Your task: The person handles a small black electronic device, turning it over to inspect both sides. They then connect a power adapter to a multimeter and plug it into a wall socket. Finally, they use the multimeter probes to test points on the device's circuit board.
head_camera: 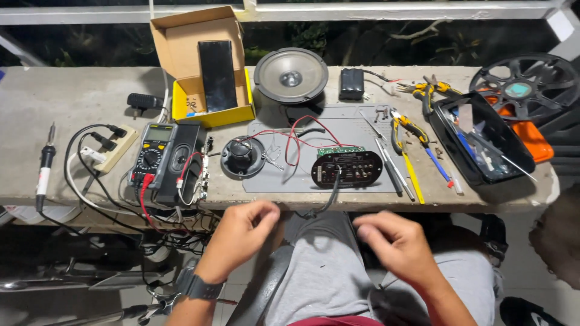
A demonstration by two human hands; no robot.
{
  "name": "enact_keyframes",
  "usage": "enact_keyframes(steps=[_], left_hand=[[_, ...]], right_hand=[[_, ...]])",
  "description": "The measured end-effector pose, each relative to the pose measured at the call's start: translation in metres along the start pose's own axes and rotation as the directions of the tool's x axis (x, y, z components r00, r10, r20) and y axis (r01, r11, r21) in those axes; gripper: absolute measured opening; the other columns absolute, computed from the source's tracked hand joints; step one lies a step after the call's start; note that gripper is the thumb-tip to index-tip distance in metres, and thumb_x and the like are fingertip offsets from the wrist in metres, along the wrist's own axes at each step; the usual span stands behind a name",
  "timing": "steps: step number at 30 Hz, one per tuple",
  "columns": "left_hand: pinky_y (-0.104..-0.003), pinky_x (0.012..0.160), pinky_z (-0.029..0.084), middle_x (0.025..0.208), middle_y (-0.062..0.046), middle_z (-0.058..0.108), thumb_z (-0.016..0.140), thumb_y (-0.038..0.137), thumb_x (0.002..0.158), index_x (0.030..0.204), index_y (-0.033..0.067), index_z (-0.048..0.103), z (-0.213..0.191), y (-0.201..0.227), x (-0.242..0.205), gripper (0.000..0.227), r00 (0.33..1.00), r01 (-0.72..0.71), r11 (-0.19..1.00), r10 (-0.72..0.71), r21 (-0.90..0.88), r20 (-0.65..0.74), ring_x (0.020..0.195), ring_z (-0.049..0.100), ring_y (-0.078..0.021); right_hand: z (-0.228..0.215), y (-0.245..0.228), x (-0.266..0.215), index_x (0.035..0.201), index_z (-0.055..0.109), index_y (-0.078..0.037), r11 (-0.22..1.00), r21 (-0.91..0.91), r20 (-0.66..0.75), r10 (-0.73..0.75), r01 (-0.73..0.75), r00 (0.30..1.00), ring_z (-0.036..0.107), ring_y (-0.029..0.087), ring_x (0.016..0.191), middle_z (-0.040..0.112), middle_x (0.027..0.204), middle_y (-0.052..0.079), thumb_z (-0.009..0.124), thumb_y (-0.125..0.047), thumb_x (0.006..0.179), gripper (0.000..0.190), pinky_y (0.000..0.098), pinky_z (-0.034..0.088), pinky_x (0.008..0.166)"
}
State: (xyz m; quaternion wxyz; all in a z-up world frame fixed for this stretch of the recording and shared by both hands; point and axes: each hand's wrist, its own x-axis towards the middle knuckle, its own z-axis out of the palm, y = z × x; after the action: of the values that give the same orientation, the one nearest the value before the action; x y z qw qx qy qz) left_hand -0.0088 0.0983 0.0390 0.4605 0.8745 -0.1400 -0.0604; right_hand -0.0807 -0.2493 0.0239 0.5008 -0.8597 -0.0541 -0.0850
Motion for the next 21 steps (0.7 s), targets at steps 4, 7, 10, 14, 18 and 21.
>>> enact_keyframes(steps=[4, 7, 10, 14, 18, 21], left_hand=[[-0.031, 0.083, 0.060, 0.098, 0.000, 0.088, 0.075, 0.017, 0.106, 0.108, 0.0113, 0.086, 0.034, 0.028, 0.034, 0.012, 0.929, -0.226, 0.973, 0.198, -0.055, -0.313, 0.087, 0.078, -0.0126], [-0.034, 0.066, 0.066, 0.094, -0.014, 0.081, 0.083, 0.007, 0.102, 0.119, 0.0076, 0.086, 0.065, 0.039, 0.063, 0.017, 0.837, -0.345, 0.937, 0.279, -0.059, -0.471, 0.085, 0.082, -0.0292], [-0.037, 0.073, 0.070, 0.111, -0.016, 0.079, 0.082, 0.009, 0.105, 0.135, 0.0065, 0.084, 0.092, 0.036, 0.079, 0.031, 0.763, -0.418, 0.908, 0.352, 0.002, -0.543, 0.095, 0.082, -0.0346], [-0.039, 0.074, 0.070, 0.107, -0.012, 0.078, 0.078, 0.010, 0.109, 0.136, 0.0096, 0.086, 0.108, 0.030, 0.091, 0.028, 0.730, -0.436, 0.899, 0.370, 0.024, -0.575, 0.092, 0.082, -0.0330], [-0.036, 0.073, 0.067, 0.106, -0.008, 0.079, 0.081, 0.012, 0.109, 0.135, 0.0144, 0.089, 0.113, 0.022, 0.094, 0.028, 0.702, -0.447, 0.894, 0.367, 0.025, -0.611, 0.088, 0.079, -0.0268], [-0.036, 0.072, 0.067, 0.105, -0.010, 0.078, 0.083, 0.011, 0.107, 0.135, 0.0150, 0.090, 0.114, 0.018, 0.095, 0.029, 0.677, -0.456, 0.889, 0.374, 0.038, -0.634, 0.086, 0.080, -0.0281]], right_hand=[[-0.003, 0.005, 0.014, 0.120, 0.090, -0.009, 0.991, -0.130, -0.377, -0.037, -0.014, 0.926, 0.077, 0.011, 0.084, 0.086, 0.104, 0.004, 0.078, -0.009, 0.106, 0.018, 0.0267, 0.060, 0.081], [-0.003, 0.020, 0.031, 0.128, 0.090, -0.013, 0.966, -0.252, -0.487, -0.184, 0.065, 0.854, 0.083, 0.021, 0.092, 0.086, 0.106, 0.007, 0.086, -0.005, 0.105, 0.025, 0.0294, 0.065, 0.072], [0.004, 0.024, 0.041, 0.147, 0.079, -0.002, 0.951, -0.286, -0.434, -0.235, 0.114, 0.869, 0.085, 0.035, 0.103, 0.083, 0.125, 0.022, 0.082, -0.003, 0.104, 0.044, 0.0388, 0.070, 0.074], [0.015, 0.036, 0.050, 0.152, 0.073, 0.006, 0.950, -0.270, -0.420, -0.260, 0.154, 0.869, 0.083, 0.040, 0.105, 0.079, 0.127, 0.027, 0.077, 0.003, 0.105, 0.048, 0.0402, 0.072, 0.077], [0.026, 0.042, 0.050, 0.152, 0.072, 0.010, 0.952, -0.249, -0.480, -0.280, 0.178, 0.832, 0.083, 0.038, 0.104, 0.076, 0.121, 0.026, 0.078, 0.005, 0.105, 0.048, 0.0394, 0.072, 0.080], [0.033, 0.050, 0.048, 0.152, 0.075, 0.006, 0.953, -0.238, -0.499, -0.285, 0.186, 0.818, 0.083, 0.033, 0.103, 0.076, 0.124, 0.022, 0.079, 0.004, 0.104, 0.048, 0.0349, 0.071, 0.082]])
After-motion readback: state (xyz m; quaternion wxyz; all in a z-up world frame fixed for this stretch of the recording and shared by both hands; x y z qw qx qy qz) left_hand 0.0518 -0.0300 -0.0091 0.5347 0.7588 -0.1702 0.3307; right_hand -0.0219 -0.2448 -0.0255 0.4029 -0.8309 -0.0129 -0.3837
